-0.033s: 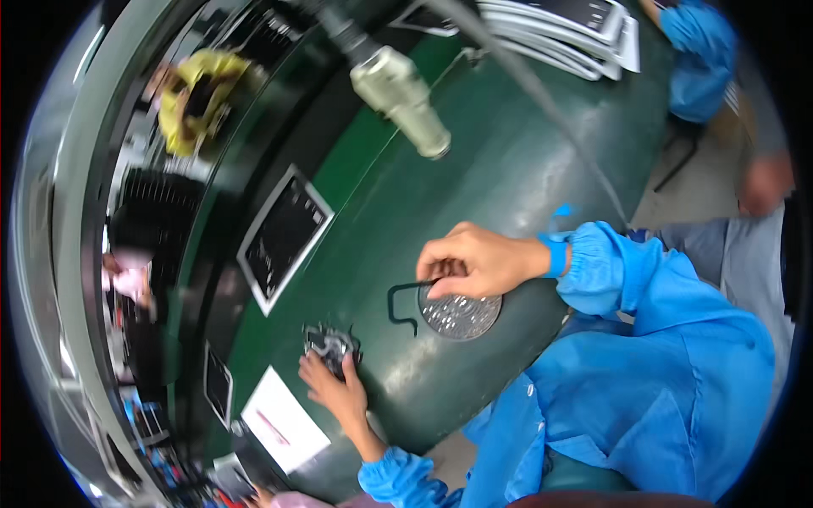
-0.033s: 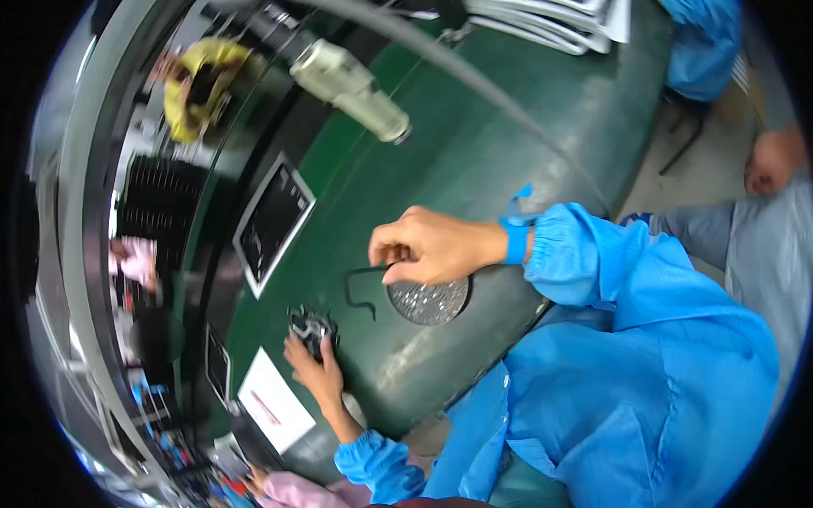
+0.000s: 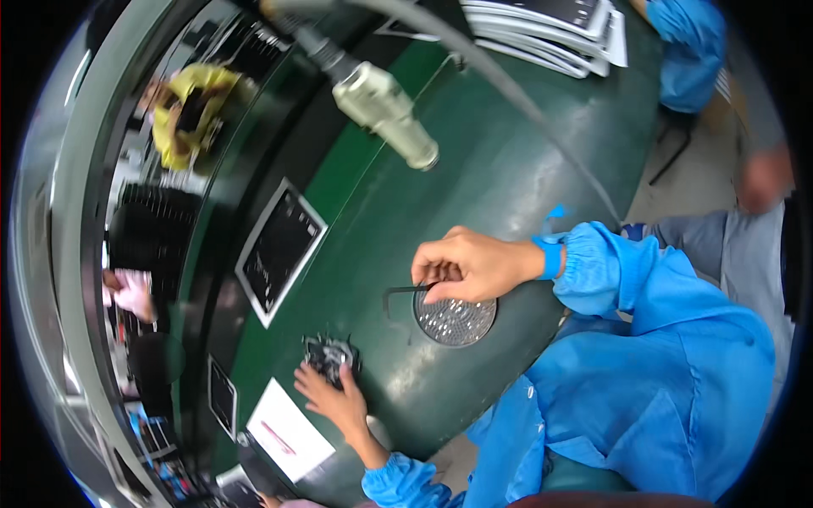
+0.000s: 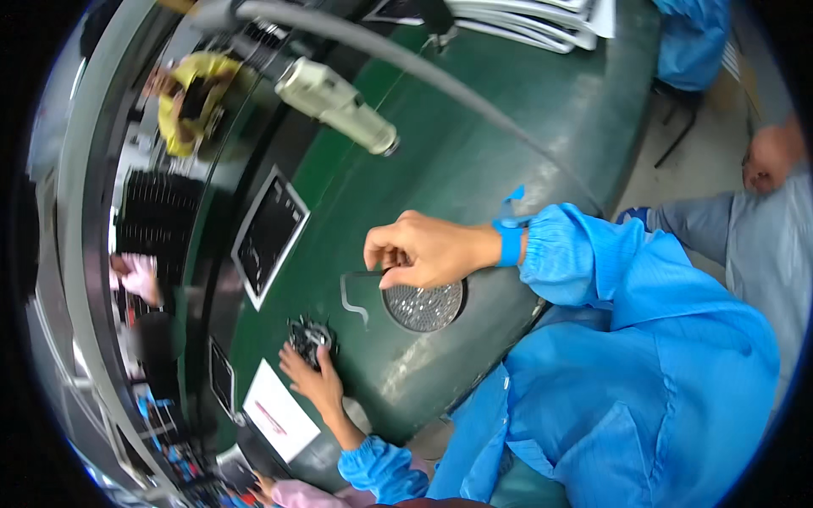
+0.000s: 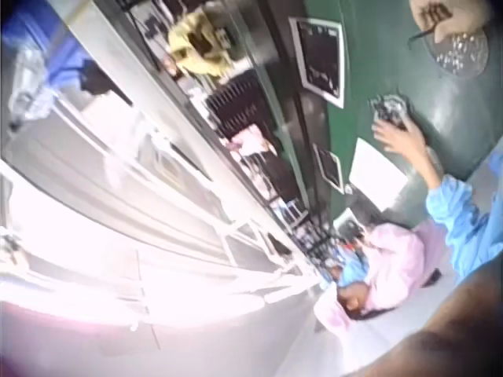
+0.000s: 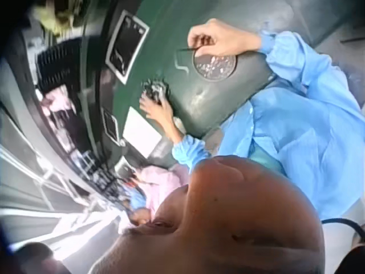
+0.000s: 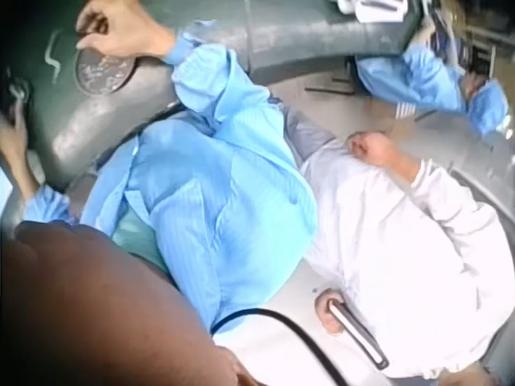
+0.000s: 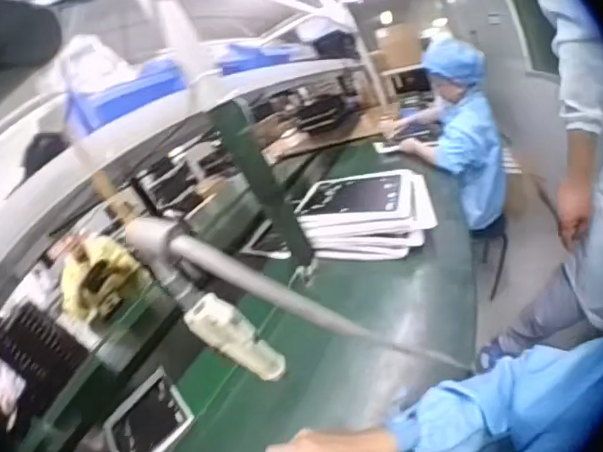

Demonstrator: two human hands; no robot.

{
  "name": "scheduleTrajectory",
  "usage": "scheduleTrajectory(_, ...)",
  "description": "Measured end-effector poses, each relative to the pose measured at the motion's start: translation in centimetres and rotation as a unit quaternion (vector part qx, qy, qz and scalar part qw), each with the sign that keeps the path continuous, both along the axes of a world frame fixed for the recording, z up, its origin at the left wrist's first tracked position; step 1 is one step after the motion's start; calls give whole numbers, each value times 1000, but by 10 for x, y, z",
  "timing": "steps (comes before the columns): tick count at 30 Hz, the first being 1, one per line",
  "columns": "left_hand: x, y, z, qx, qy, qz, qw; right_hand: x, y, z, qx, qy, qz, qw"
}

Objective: Assembling components onto an electronics panel using a power screwdriver on a factory line.

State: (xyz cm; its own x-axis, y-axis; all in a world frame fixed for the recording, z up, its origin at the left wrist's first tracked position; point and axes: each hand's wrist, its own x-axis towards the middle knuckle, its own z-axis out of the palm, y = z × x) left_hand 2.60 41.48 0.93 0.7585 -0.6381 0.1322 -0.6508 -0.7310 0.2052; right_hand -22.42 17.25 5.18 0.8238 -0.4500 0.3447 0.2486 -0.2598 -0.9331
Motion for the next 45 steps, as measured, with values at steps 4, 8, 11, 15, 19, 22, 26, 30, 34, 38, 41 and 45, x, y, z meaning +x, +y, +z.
scheduleTrajectory(4, -9, -51, 34, -116, -15, -83, 990, -28, -18, -8, -58, -12, -16, 998)
scheduleTrajectory(8, -23, -129, 64, -212, 0, -209, 955, -40, -29, -17, -152, -64, -4, 986)
scheduleTrajectory(11, -33, -204, 70, -199, 73, -257, 943, -61, -35, -10, -186, -23, -30, 982)
scheduleTrajectory(15, -34, -280, 53, -242, 109, -400, 877, -65, -37, -25, -177, -102, -28, 978)
scheduleTrajectory(19, -82, -372, 46, -139, 46, -402, 904, -95, -39, -32, -199, 63, -45, 977)
scheduleTrajectory(22, -98, -431, 35, -115, 19, -463, 879, -101, -40, -42, -168, 26, -88, 982)
scheduleTrajectory(26, -114, -494, 31, -105, -6, -511, 853, -98, -41, -42, -210, -24, -148, 966)
scheduleTrajectory(30, -142, -559, -4, -129, 16, -566, 814, -101, -47, -42, -195, 8, -194, 961)
scheduleTrajectory(34, -149, -593, -9, -166, -8, -596, 786, -96, -46, -41, -200, 1, -179, 963)
scheduleTrajectory(38, -129, -581, -18, -155, -30, -499, 852, -100, -47, -43, -211, -7, -213, 954)
scheduleTrajectory(41, -84, -511, -5, -182, -77, -496, 846, -105, -49, -38, -205, -13, -205, 957)
scheduleTrajectory(45, -50, -393, -9, -149, -89, -475, 863, -106, -48, -42, -178, -11, -212, 961)
